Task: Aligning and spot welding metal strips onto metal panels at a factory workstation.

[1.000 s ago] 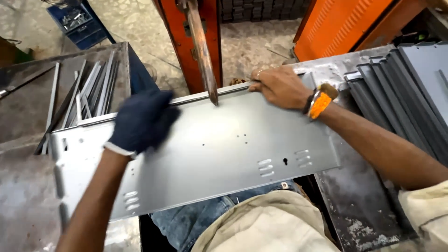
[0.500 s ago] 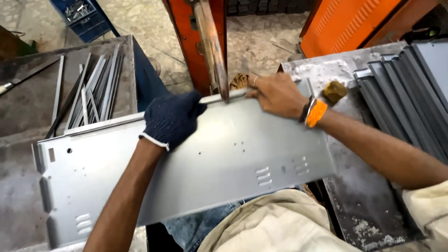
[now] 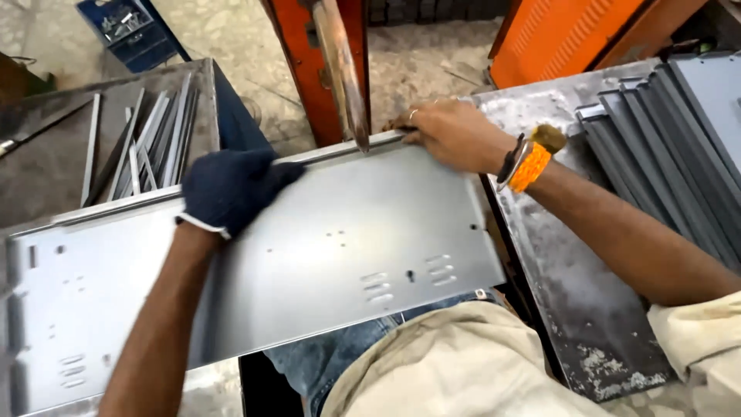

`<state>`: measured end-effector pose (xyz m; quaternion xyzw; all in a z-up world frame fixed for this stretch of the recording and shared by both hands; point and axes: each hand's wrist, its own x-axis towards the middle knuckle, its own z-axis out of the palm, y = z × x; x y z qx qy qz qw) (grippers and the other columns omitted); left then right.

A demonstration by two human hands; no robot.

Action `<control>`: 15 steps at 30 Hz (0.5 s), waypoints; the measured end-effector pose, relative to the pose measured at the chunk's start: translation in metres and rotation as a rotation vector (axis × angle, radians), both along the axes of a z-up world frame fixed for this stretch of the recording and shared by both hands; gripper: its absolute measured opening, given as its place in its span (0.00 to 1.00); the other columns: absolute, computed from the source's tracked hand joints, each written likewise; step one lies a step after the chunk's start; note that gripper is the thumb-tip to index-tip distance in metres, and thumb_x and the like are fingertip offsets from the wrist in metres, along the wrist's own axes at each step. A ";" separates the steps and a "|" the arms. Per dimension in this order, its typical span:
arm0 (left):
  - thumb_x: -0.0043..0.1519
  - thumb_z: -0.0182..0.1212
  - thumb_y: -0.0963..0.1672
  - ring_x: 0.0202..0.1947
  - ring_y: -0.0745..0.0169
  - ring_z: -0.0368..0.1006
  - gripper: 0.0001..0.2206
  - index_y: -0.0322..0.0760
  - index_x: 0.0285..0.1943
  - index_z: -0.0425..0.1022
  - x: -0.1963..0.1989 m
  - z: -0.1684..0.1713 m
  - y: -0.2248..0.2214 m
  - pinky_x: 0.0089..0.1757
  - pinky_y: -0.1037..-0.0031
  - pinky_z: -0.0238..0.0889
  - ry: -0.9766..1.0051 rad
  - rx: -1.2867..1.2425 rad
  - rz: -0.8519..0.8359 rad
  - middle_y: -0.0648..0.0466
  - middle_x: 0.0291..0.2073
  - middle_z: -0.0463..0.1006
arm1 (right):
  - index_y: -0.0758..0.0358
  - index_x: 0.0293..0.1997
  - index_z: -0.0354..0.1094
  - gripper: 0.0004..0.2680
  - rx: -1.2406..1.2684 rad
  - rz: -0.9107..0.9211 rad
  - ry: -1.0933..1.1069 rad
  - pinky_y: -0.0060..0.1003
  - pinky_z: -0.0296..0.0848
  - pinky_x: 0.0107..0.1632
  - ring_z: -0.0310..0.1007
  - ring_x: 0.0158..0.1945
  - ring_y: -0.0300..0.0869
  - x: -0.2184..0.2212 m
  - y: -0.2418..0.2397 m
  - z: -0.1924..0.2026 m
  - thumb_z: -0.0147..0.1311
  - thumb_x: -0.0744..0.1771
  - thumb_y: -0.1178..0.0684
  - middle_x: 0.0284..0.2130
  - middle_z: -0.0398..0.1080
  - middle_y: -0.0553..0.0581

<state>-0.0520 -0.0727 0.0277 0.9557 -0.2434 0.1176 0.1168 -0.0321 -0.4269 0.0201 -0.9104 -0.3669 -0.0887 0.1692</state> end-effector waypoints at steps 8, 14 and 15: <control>0.63 0.58 0.59 0.28 0.37 0.77 0.20 0.46 0.39 0.84 -0.009 -0.006 0.037 0.33 0.50 0.69 0.074 0.122 0.103 0.41 0.25 0.79 | 0.67 0.47 0.74 0.07 0.059 -0.064 -0.049 0.49 0.73 0.45 0.77 0.39 0.56 -0.001 0.017 -0.027 0.51 0.68 0.58 0.34 0.76 0.65; 0.63 0.57 0.58 0.28 0.36 0.77 0.19 0.46 0.42 0.84 -0.009 -0.011 0.047 0.33 0.49 0.69 0.063 0.143 0.107 0.41 0.25 0.80 | 0.67 0.45 0.76 0.05 0.219 -0.005 -0.047 0.46 0.74 0.43 0.79 0.36 0.53 0.000 0.022 -0.026 0.56 0.69 0.57 0.34 0.78 0.64; 0.63 0.57 0.58 0.28 0.36 0.77 0.20 0.46 0.42 0.84 -0.009 -0.010 0.048 0.33 0.49 0.69 0.066 0.150 0.106 0.41 0.25 0.80 | 0.67 0.45 0.77 0.05 0.246 0.009 -0.059 0.46 0.74 0.43 0.79 0.36 0.53 0.001 0.023 -0.029 0.57 0.68 0.58 0.34 0.78 0.63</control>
